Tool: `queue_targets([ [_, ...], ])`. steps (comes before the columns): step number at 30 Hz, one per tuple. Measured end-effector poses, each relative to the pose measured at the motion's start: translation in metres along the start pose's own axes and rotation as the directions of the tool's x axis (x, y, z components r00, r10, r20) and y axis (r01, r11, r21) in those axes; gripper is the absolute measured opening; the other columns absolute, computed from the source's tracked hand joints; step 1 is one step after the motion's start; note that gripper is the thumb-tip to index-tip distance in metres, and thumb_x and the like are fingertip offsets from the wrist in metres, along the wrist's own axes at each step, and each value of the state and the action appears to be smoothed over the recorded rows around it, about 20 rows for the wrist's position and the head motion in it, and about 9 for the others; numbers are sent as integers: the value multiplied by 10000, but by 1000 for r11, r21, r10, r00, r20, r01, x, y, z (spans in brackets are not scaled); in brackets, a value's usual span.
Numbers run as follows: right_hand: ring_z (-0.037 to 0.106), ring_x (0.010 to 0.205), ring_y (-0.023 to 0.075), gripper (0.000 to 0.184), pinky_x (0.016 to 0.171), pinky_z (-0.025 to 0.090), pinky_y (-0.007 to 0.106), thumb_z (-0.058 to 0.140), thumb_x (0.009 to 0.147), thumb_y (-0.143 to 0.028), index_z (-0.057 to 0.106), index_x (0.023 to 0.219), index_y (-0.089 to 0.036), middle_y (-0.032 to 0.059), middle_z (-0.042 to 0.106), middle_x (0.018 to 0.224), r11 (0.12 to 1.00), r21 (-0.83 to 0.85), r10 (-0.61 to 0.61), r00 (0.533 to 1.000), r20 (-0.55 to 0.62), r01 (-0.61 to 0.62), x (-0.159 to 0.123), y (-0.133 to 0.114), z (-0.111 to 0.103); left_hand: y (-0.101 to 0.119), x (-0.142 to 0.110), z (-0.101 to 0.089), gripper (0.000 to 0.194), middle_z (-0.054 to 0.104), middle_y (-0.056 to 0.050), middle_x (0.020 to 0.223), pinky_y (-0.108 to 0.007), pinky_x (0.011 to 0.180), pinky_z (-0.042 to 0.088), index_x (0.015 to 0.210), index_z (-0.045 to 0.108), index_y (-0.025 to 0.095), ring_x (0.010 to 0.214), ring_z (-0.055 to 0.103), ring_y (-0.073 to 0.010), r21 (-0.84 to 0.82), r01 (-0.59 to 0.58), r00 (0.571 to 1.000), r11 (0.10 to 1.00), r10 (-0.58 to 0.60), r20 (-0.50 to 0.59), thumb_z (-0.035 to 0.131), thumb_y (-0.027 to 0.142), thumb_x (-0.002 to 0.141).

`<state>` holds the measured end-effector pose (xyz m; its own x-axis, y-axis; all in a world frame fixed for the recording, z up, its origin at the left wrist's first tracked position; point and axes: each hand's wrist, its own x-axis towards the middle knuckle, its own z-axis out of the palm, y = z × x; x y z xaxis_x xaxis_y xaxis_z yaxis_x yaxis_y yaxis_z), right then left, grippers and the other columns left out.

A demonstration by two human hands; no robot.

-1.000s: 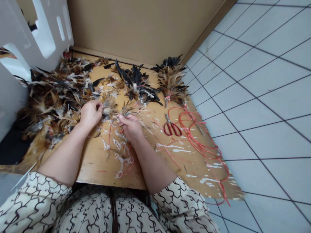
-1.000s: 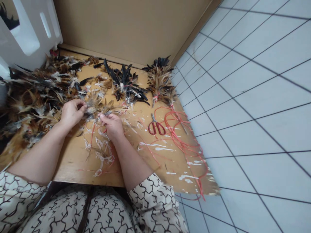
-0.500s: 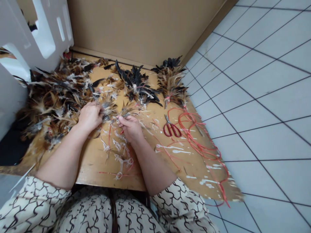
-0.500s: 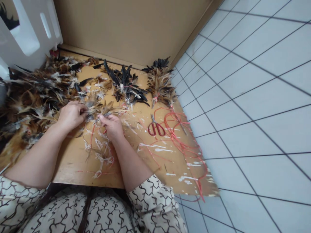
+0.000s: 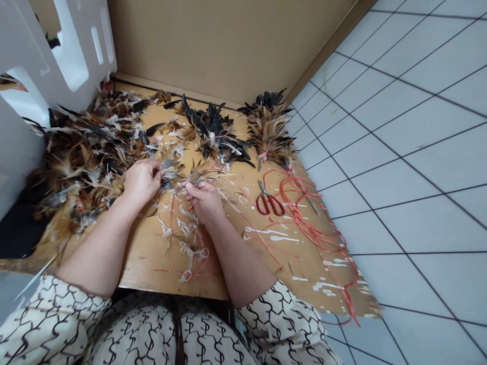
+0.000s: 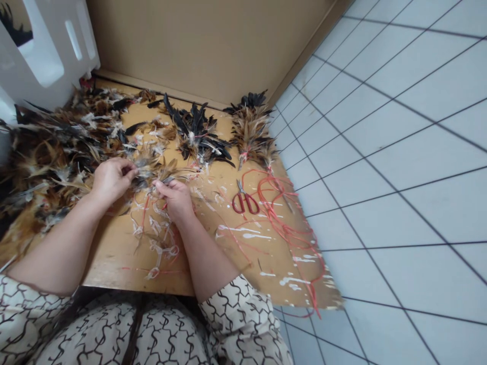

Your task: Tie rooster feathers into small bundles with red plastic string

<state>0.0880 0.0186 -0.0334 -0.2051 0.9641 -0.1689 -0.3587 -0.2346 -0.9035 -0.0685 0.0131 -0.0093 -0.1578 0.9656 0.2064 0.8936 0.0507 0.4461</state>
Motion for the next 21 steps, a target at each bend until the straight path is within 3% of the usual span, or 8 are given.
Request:
queue_targets([
  [5,422,459,55,259,514,326,234,781,482,-289,548,440,-182,-32,599,502,1000,-8,6,1000,-4,-6,0,0,1,4,-1,3,202,651,-146,854,-398,820,451,796,692,160,924,587,-313,105,-61,997,993,55,62,511,227,734],
  [9,430,463,51,265,521,328,233,786,478,-291,550,437,-178,-27,616,526,1000,-8,-2,1000,-1,2,-1,0,1,4,-1,4,243,650,-159,874,-397,822,448,782,694,149,927,582,-310,175,-77,995,982,63,80,456,171,735],
  [12,429,461,52,265,521,333,234,798,469,-307,567,441,-179,-26,617,524,1000,-7,-4,1000,7,4,-1,-1,1,2,-1,3,237,648,-155,877,-387,822,442,773,679,143,922,577,-298,125,-62,998,990,59,31,446,159,731],
  [15,423,459,49,264,522,335,234,802,463,-314,576,438,-180,-24,633,546,1000,-2,-4,1000,5,4,-2,-1,1,0,0,2,177,643,-99,831,-351,789,443,745,646,165,855,576,-248,-91,8,994,996,-19,-111,472,195,727],
  [17,427,463,49,274,526,335,234,801,463,-309,563,426,-179,-23,633,549,1000,0,-3,1000,-2,3,-2,0,1,1,1,1,122,614,-41,725,-303,707,440,713,616,176,718,554,-188,-328,71,976,942,-134,-174,505,226,711],
  [21,445,489,58,286,536,336,237,796,472,-314,550,421,-178,-17,621,550,1000,-10,-4,1000,-3,4,-1,1,0,5,2,0,89,501,33,542,-237,544,362,603,546,177,511,423,-100,-739,141,944,659,-315,-101,572,254,640],
])
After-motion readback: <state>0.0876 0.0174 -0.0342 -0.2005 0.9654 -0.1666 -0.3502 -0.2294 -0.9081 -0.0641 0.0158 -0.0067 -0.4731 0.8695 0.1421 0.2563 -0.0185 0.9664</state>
